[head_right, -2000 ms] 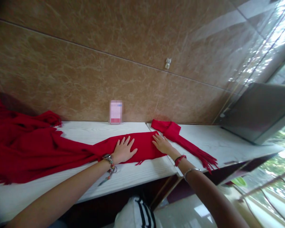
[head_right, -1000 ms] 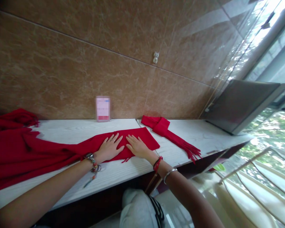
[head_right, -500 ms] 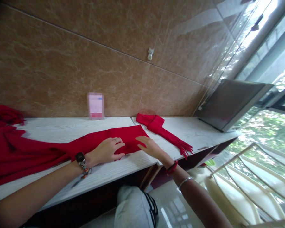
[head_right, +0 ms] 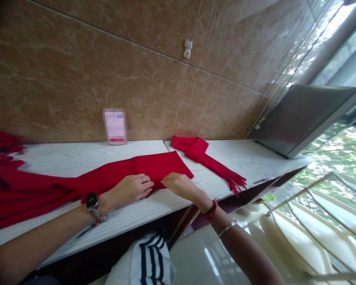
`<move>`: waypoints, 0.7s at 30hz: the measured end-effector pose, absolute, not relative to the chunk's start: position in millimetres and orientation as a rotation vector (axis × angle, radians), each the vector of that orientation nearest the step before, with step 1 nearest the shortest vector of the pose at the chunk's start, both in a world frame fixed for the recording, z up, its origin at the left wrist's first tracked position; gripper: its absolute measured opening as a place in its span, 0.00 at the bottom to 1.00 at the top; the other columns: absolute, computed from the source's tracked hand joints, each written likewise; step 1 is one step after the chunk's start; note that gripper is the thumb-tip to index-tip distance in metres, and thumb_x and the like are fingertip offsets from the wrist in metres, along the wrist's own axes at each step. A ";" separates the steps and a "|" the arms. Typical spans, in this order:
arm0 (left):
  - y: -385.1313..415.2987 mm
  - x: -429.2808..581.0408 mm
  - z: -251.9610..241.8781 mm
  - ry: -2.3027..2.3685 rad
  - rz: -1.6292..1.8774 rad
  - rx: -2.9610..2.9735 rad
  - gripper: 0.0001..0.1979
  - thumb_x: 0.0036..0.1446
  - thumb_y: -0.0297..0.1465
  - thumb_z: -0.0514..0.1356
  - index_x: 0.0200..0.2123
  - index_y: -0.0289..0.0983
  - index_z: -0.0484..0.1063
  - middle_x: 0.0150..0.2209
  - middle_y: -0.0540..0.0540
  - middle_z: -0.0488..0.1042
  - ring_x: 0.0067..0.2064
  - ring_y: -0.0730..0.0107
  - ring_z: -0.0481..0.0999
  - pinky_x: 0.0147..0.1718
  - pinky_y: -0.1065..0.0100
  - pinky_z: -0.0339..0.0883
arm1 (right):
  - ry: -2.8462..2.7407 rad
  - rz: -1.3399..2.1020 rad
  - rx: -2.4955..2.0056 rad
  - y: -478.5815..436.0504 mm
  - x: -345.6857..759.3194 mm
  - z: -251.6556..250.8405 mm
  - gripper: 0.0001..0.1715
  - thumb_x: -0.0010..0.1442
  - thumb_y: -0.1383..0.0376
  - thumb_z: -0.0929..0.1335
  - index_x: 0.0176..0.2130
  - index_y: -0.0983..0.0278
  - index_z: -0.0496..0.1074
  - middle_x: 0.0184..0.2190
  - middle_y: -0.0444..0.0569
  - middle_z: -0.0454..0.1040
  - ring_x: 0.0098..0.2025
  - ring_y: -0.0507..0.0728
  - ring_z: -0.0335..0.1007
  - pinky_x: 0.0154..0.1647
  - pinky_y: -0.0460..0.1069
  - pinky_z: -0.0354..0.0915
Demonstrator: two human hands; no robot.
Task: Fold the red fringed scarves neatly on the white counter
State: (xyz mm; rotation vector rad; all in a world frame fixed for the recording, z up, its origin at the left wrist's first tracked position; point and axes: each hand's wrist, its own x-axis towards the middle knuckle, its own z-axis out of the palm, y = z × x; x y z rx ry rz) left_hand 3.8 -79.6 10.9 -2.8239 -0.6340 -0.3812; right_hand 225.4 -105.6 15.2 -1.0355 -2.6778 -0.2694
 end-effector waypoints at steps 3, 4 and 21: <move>-80.0 3.9 10.6 -0.651 -0.378 -2.823 0.08 0.59 0.25 0.51 0.38 0.35 0.69 0.34 0.47 0.72 0.37 0.69 0.70 0.35 0.70 0.63 | -2.669 -0.272 -1.044 -102.6 225.3 13.1 0.13 0.60 0.71 0.60 0.41 0.66 0.72 0.37 0.51 0.75 0.40 0.55 0.70 0.40 0.49 0.67; -80.4 4.2 10.4 -0.655 -0.387 -2.820 0.07 0.59 0.25 0.51 0.38 0.35 0.69 0.34 0.46 0.72 0.37 0.69 0.70 0.36 0.69 0.63 | -2.661 -0.281 -1.047 -102.1 225.0 11.9 0.13 0.60 0.71 0.60 0.41 0.66 0.72 0.37 0.51 0.75 0.40 0.55 0.70 0.40 0.49 0.67; -104.3 13.9 22.1 -0.869 -0.332 -2.727 0.09 0.58 0.21 0.51 0.40 0.32 0.68 0.38 0.40 0.69 0.43 0.62 0.68 0.40 0.64 0.65 | -2.447 -0.488 -1.195 -102.4 220.6 -3.1 0.13 0.58 0.73 0.61 0.38 0.64 0.72 0.32 0.51 0.72 0.34 0.55 0.66 0.36 0.49 0.64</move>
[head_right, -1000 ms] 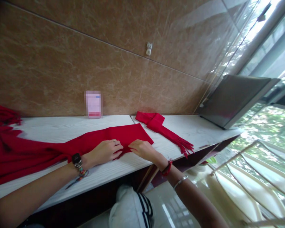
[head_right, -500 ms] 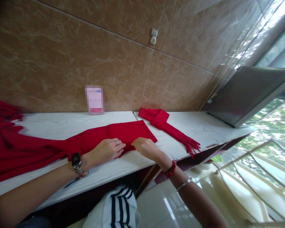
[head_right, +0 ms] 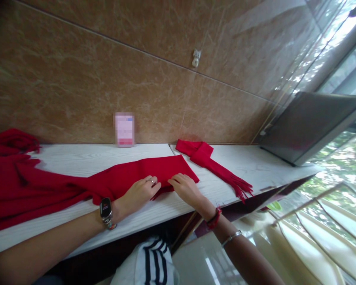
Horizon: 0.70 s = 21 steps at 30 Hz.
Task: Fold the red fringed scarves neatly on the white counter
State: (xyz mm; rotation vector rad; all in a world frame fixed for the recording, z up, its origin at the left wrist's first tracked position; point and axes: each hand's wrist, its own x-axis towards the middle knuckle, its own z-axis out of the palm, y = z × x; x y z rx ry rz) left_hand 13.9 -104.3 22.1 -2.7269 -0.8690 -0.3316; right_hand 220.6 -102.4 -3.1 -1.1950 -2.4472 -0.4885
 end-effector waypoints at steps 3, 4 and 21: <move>-103.2 14.2 18.0 -0.890 -0.333 -2.708 0.09 0.58 0.22 0.52 0.40 0.33 0.68 0.40 0.40 0.69 0.44 0.61 0.68 0.40 0.63 0.66 | -2.432 -0.523 -1.213 -101.2 227.4 -9.8 0.13 0.58 0.73 0.61 0.37 0.63 0.72 0.31 0.51 0.72 0.34 0.55 0.66 0.35 0.49 0.64; -102.8 14.3 16.8 -0.909 -0.332 -2.700 0.09 0.58 0.22 0.52 0.41 0.33 0.68 0.41 0.39 0.69 0.44 0.61 0.68 0.40 0.63 0.66 | -2.421 -0.532 -1.211 -100.8 229.5 -11.4 0.13 0.58 0.72 0.61 0.37 0.63 0.73 0.31 0.51 0.71 0.33 0.55 0.66 0.35 0.49 0.64; -92.0 6.2 22.1 -0.720 -0.329 -2.925 0.12 0.57 0.19 0.50 0.38 0.35 0.70 0.37 0.45 0.69 0.39 0.68 0.67 0.40 0.69 0.62 | -2.508 -0.548 -1.115 -104.2 243.0 -6.5 0.13 0.60 0.74 0.60 0.33 0.66 0.72 0.29 0.50 0.71 0.32 0.54 0.64 0.33 0.48 0.62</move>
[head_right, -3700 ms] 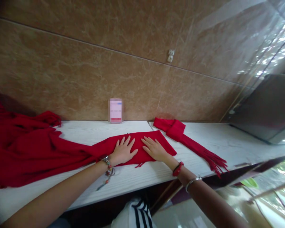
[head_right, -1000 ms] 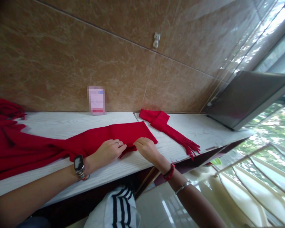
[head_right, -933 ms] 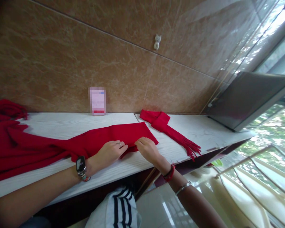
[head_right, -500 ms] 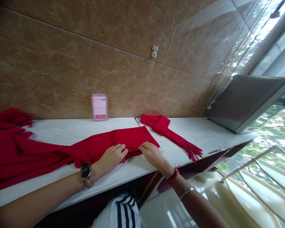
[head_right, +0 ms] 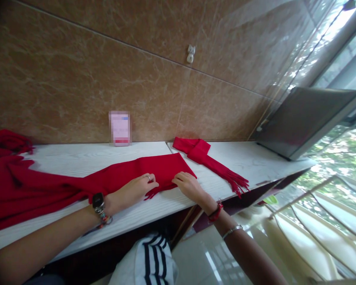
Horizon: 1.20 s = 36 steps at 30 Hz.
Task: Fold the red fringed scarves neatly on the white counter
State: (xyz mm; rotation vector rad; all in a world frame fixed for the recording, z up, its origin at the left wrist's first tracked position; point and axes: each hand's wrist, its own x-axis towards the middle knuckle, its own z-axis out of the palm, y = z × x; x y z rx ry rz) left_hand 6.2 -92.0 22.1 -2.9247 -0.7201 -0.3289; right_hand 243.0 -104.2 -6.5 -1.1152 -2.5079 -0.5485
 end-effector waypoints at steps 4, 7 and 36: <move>-84.9 2.0 19.0 -0.644 -0.420 -3.057 0.16 0.55 0.16 0.49 0.39 0.36 0.71 0.37 0.46 0.69 0.39 0.70 0.66 0.40 0.71 0.61 | -2.493 -0.492 -1.074 -106.9 252.0 -7.0 0.12 0.60 0.73 0.60 0.35 0.66 0.72 0.31 0.51 0.72 0.34 0.54 0.65 0.35 0.48 0.64; -82.9 2.5 17.0 -0.617 -0.477 -3.088 0.16 0.54 0.15 0.49 0.38 0.35 0.72 0.36 0.46 0.69 0.40 0.69 0.66 0.41 0.71 0.60 | -2.427 -0.495 -1.067 -106.5 255.5 -9.2 0.12 0.60 0.73 0.60 0.32 0.67 0.72 0.29 0.51 0.72 0.32 0.55 0.65 0.34 0.48 0.64; -92.4 10.6 1.1 -0.554 -0.562 -2.931 0.12 0.61 0.32 0.50 0.43 0.34 0.69 0.44 0.43 0.72 0.51 0.65 0.67 0.51 0.65 0.57 | -2.283 -0.148 -1.129 -112.7 264.5 -8.0 0.12 0.58 0.74 0.60 0.36 0.65 0.71 0.33 0.51 0.73 0.36 0.54 0.70 0.37 0.50 0.68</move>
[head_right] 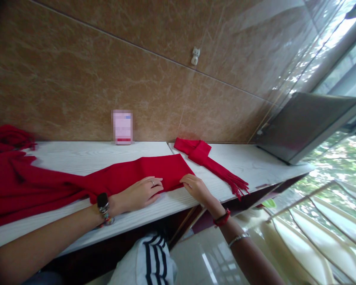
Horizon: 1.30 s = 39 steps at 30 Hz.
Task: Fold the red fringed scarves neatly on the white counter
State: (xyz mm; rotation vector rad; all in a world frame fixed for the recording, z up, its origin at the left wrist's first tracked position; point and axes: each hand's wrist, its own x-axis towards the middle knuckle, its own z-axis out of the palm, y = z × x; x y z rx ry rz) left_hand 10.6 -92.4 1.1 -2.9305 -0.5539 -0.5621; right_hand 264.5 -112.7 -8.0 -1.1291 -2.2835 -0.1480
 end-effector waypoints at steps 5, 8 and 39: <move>-94.0 12.8 3.2 -0.560 -0.543 -2.919 0.11 0.61 0.29 0.49 0.41 0.34 0.69 0.40 0.44 0.72 0.43 0.68 0.70 0.44 0.67 0.62 | -2.382 -0.149 -1.116 -112.3 265.0 -8.5 0.12 0.58 0.74 0.60 0.35 0.64 0.70 0.34 0.51 0.72 0.37 0.55 0.68 0.38 0.51 0.67; -96.1 14.1 6.0 -0.665 -0.491 -2.831 0.10 0.61 0.30 0.50 0.37 0.33 0.69 0.36 0.42 0.71 0.40 0.64 0.69 0.42 0.63 0.62 | -2.425 -0.188 -1.148 -112.4 264.3 -8.1 0.12 0.58 0.74 0.59 0.35 0.65 0.70 0.34 0.52 0.72 0.38 0.55 0.68 0.39 0.51 0.67; -128.2 24.8 0.1 -1.010 -0.369 -2.645 0.12 0.59 0.30 0.52 0.43 0.31 0.68 0.41 0.34 0.69 0.43 0.55 0.68 0.38 0.59 0.64 | -2.640 0.054 -1.262 -108.3 209.7 26.9 0.25 0.54 0.78 0.58 0.48 0.62 0.70 0.41 0.50 0.73 0.43 0.54 0.66 0.45 0.48 0.63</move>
